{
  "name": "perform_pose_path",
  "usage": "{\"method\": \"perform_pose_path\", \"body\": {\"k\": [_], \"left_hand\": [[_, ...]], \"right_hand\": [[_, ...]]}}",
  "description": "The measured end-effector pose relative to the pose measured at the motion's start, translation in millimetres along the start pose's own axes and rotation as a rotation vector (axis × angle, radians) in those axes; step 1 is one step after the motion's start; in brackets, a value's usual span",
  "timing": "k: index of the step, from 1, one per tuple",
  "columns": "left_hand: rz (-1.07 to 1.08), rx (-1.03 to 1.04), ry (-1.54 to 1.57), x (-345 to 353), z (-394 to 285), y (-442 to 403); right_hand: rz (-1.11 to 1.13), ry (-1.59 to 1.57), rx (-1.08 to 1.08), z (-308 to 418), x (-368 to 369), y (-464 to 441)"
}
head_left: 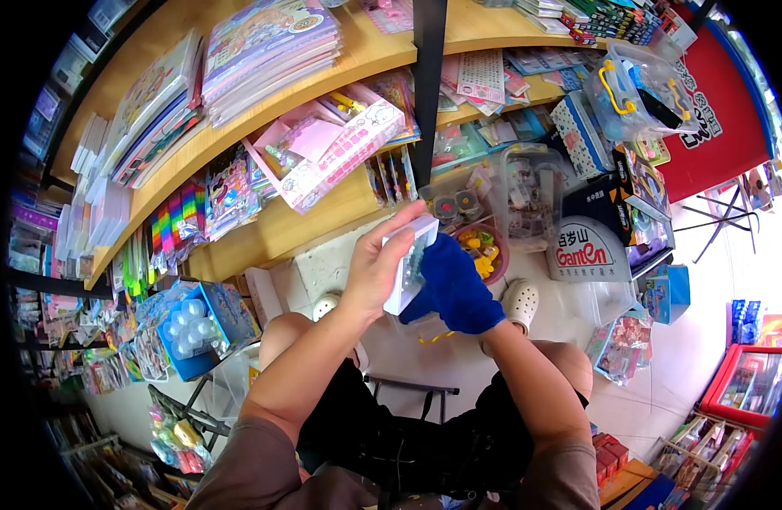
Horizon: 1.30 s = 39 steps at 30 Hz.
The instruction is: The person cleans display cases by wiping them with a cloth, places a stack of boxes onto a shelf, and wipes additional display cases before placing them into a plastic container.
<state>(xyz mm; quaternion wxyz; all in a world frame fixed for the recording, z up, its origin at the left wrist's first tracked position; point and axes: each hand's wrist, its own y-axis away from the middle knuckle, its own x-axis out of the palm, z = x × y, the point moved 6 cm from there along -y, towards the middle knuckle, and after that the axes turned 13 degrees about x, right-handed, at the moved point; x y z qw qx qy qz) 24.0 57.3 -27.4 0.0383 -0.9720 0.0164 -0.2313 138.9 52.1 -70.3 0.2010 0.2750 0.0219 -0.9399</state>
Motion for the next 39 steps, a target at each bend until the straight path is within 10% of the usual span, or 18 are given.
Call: {"method": "perform_pose_path", "body": {"k": [8, 11, 16, 18, 22, 26, 28, 30, 38, 39], "left_hand": [[0.161, 0.172, -0.166, 10, -13, -2], [0.191, 0.209, -0.194, 13, -15, -1], [0.151, 0.256, -0.204, 14, -21, 0], [0.153, 0.28, -0.236, 12, -23, 0], [0.206, 0.234, -0.124, 18, -19, -3], [0.309, -0.027, 0.237, 25, -11, -8], [0.33, -0.163, 0.323, 20, -13, -7], [0.386, -0.198, 0.183, 16, -7, -6], [0.285, -0.007, 0.052, 17, -18, -2], [0.285, 0.022, 0.053, 18, -19, -3]], "right_hand": [[0.404, -1.034, 1.024, -9, 26, 26], [0.297, -1.233, 0.909, 7, 24, 28], [-0.13, -0.279, 0.115, 17, 17, 18], [-0.052, -0.916, 0.654, 31, 14, 28], [0.02, -0.1, -0.033, 27, 17, 25], [-0.032, -0.095, 0.028, 13, -7, 10], [-0.191, 0.993, -0.156, 54, -28, 17], [-0.451, 0.936, -0.055, 49, -36, 6], [-0.203, 1.121, -0.004, 28, 0, 5], [-0.216, 0.596, 0.176, 11, 1, 3]]}}
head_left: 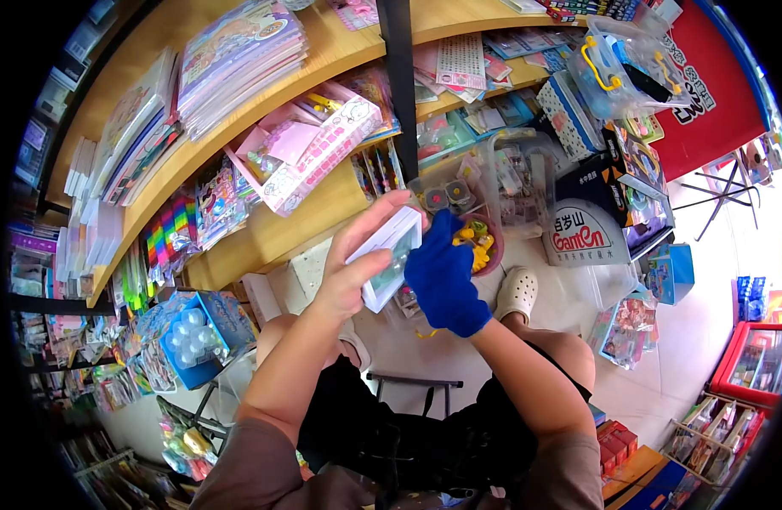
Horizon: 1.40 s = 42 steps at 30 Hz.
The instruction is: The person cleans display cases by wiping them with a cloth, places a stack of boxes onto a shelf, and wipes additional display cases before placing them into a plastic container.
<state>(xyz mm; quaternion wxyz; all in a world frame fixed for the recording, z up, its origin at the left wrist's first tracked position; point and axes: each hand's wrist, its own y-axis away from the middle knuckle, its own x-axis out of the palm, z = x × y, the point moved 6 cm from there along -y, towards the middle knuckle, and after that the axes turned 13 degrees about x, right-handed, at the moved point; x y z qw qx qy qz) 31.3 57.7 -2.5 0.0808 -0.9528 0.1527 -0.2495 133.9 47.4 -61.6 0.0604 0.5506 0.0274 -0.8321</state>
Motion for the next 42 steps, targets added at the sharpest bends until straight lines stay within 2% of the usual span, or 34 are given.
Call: {"method": "perform_pose_path", "body": {"k": [1, 3, 6, 8, 10, 12, 13, 15, 16, 18, 19, 21, 23, 26, 29, 31, 33, 35, 37, 40, 41, 42], "left_hand": [[0.0, 0.029, -0.002, 0, 0, 0], [-0.001, 0.07, -0.017, 1, -2, 1], [-0.015, 0.106, -0.056, 1, -5, 2], [-0.052, 0.122, -0.076, 1, -5, 2], [-0.061, 0.135, -0.09, 1, -7, 2], [-0.069, 0.144, -0.104, 0, -9, 3], [-0.071, 0.146, -0.111, 1, -9, 4], [-0.076, 0.154, -0.13, 1, -10, 4], [-0.079, 0.161, -0.141, 1, -9, 4], [-0.071, 0.175, -0.165, 2, -9, 3], [-0.061, 0.181, -0.177, 1, -9, 3], [-0.042, 0.198, -0.203, 3, -10, 1], [-0.028, 0.216, -0.232, 5, -13, 0], [-0.013, 0.22, -0.226, 6, -13, -1], [-0.023, 0.253, -0.122, 0, -17, -9], [-0.049, 0.318, -0.085, -10, -28, -16], [-0.04, 0.337, -0.096, -15, -33, -16], [-0.024, 0.337, -0.103, -18, -34, -11], [-0.039, 0.344, -0.1, -22, -39, -10], [-0.059, 0.357, -0.107, -29, -43, -7], [-0.059, 0.359, -0.108, -30, -44, -7], [-0.057, 0.357, -0.107, -30, -44, -8]], "right_hand": [[0.099, -0.499, 0.209, -12, 17, -1], [0.347, -1.212, 0.474, -22, 42, 9], [0.703, -1.675, 0.637, -2, 25, 23], [0.812, -1.75, 0.767, 1, 32, 28], [0.775, -1.412, 0.621, 8, 13, 26], [0.736, -1.347, 0.65, 11, 11, 28], [0.714, -1.449, 0.753, 12, 18, 33], [0.722, -1.474, 0.775, 12, 21, 35], [0.752, -1.397, 0.693, 12, 18, 33], [0.603, -1.189, 0.354, 14, 12, 26], [0.427, -1.043, 0.106, 18, 11, 24], [0.165, -0.775, -0.217, 27, 1, 32], [-0.003, -0.556, -0.382, 37, -12, 42], [0.195, -0.728, -0.377, 33, -12, 37], [0.209, -0.347, -0.385, 43, -12, 34], [0.235, -0.151, -0.032, 40, -18, 29], [0.295, -0.179, -0.063, 40, -18, 28], [0.393, -0.438, -0.476, 19, -16, 30], [0.357, -0.294, -0.671, 24, -43, 29], [0.013, -0.024, -0.359, 6, -57, 15], [-0.074, -0.051, -0.252, 6, -62, 6], [-0.121, -0.078, -0.247, 3, -58, 7]]}}
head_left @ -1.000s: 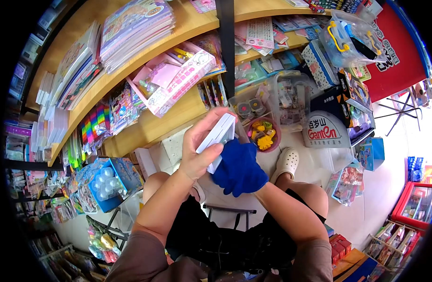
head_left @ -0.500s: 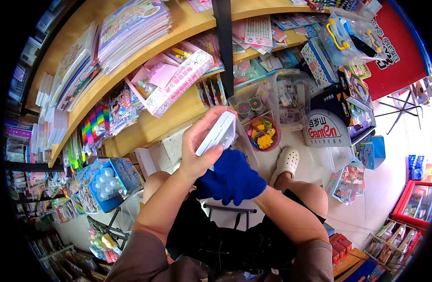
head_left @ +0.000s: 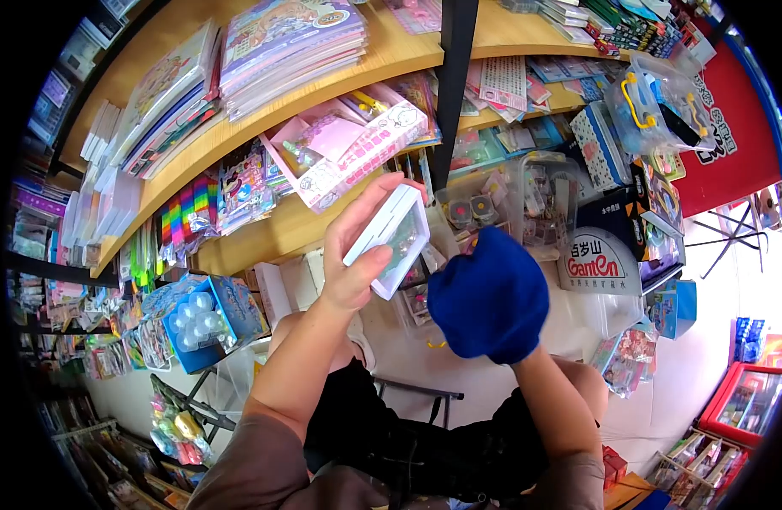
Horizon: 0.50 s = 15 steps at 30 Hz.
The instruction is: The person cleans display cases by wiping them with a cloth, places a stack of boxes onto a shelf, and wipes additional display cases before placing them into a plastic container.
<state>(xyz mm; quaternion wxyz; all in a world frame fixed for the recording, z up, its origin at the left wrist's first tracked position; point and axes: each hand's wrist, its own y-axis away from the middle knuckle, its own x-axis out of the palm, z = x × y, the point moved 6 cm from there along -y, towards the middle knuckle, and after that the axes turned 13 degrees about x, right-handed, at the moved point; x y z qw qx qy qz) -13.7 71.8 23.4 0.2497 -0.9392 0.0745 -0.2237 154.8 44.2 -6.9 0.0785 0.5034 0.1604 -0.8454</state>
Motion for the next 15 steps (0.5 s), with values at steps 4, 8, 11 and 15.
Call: {"method": "perform_pose_path", "body": {"k": [4, 8, 11, 15], "left_hand": [[-0.046, -0.021, 0.059, -2, 3, 2], [-0.048, -0.035, 0.06, 3, 7, 2], [-0.029, -0.061, 0.035, 9, 12, 4], [0.022, -0.071, -0.075, 20, 17, 10]], "right_hand": [[0.195, -0.043, -0.151, 25, -11, -6], [0.419, -0.398, -0.357, 27, 18, -14], [0.298, -0.453, -0.233, 15, 31, -17], [0.05, -0.322, -0.061, 7, 29, -19]]}}
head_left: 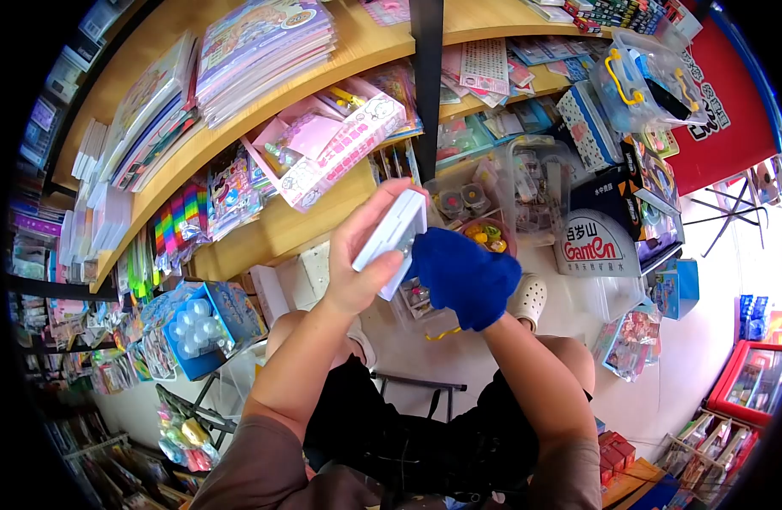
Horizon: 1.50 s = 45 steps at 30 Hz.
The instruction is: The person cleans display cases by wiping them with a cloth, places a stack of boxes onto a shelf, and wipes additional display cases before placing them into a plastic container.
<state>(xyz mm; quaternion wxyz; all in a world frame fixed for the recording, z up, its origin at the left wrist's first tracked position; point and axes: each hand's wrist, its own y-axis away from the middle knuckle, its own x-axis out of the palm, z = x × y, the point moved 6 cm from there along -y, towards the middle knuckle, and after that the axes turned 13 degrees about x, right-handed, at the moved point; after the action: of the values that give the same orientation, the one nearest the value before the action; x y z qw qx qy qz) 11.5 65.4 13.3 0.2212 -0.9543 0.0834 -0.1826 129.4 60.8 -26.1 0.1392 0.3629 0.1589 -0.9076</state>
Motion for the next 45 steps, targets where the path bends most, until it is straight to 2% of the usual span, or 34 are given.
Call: {"method": "perform_pose_path", "body": {"k": [2, 5, 8, 11, 13, 14, 17, 18, 20, 22, 24, 27, 29, 32, 35, 36, 39, 42, 45], "left_hand": [[0.025, -0.019, -0.043, 5, 0, 1], [0.017, -0.035, -0.082, 9, 0, 3], [0.002, -0.041, -0.079, 9, 2, 3], [-0.011, -0.031, -0.062, 7, 2, 2], [-0.004, -0.012, -0.063, 6, 3, 3], [0.003, 0.0, -0.072, 5, 2, 2], [0.012, 0.0, -0.089, 3, 2, 1], [0.009, -0.021, -0.084, 5, 4, 2], [-0.002, -0.05, -0.056, 6, 5, 0], [-0.021, -0.079, 0.0, 7, 7, 1], [-0.016, -0.093, 0.0, 8, 11, 3], [-0.024, -0.097, -0.012, 7, 12, 4], [-0.022, -0.089, -0.004, 7, 12, 1], [-0.033, -0.077, 0.022, 4, 11, 2], [-0.058, -0.074, 0.038, 3, 8, 4], [-0.057, -0.074, 0.049, 3, 7, 5], [-0.038, -0.06, 0.075, 4, 5, 5], [-0.031, -0.05, 0.098, 8, 3, 4], [-0.019, -0.033, 0.094, 8, 4, 4]], "right_hand": [[-0.037, 0.15, -0.023, 5, -3, -1], [-0.021, 0.303, 0.091, 16, -11, -6], [0.131, -0.052, 0.213, -6, 16, 2], [0.323, -0.754, 0.687, -36, 56, 15], [0.591, -0.405, 0.558, 5, 25, 10], [0.509, -0.122, 0.366, 21, 18, 8], [0.163, -0.19, 0.166, 20, 34, 20], [0.185, -0.137, 0.095, 22, 28, 16], [0.28, 0.066, 0.09, 23, 14, 5], [0.435, 0.364, 0.239, 16, -1, 0], [-0.02, 0.094, 0.581, -12, -17, -7], [-0.371, -0.108, 0.545, -18, -30, -2], [-0.417, -0.129, 0.517, -16, -27, -2], [-0.026, 0.332, 0.115, -3, 8, 0], [0.127, -0.058, 0.281, 0, 16, 15], [0.274, -0.06, 0.326, 18, -1, 12], [0.185, -0.059, 0.285, 15, 11, 17], [0.278, 0.059, 0.306, 12, 17, 16], [0.198, 0.14, 0.234, 23, 2, 11]]}}
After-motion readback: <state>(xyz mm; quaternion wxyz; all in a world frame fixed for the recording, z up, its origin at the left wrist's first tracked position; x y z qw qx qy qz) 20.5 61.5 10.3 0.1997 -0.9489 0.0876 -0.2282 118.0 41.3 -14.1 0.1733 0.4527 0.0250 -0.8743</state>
